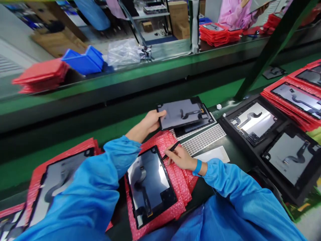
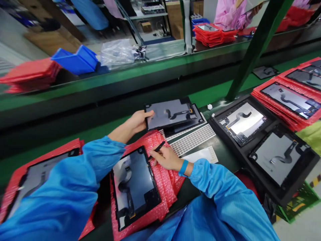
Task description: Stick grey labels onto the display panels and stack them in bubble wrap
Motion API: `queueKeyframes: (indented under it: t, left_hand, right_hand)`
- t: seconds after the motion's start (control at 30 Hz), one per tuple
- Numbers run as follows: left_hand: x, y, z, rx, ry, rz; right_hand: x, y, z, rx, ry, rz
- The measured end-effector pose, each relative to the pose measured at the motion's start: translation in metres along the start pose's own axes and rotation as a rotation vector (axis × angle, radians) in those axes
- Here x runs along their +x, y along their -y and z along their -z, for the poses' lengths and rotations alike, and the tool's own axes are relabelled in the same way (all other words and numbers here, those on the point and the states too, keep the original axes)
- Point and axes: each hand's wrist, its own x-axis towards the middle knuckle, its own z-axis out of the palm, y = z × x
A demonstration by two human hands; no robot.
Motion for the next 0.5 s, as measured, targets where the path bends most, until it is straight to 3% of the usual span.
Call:
queueKeyframes:
  t: [0.1, 0.2, 0.5]
  left_hand:
    - [0.006, 0.023, -0.034, -0.018, 0.069, 0.04]
    - [0.013, 0.034, -0.046, -0.036, 0.088, 0.054]
    - [-0.003, 0.037, -0.032, -0.094, 0.088, 0.0]
  right_hand:
    - [0.0, 0.0, -0.001, -0.011, 0.0, 0.011]
    - [0.001, 0.001, -0.003, -0.02, 0.005, 0.011]
    - [-0.002, 0.013, -0.004, 0.024, 0.006, 0.021]
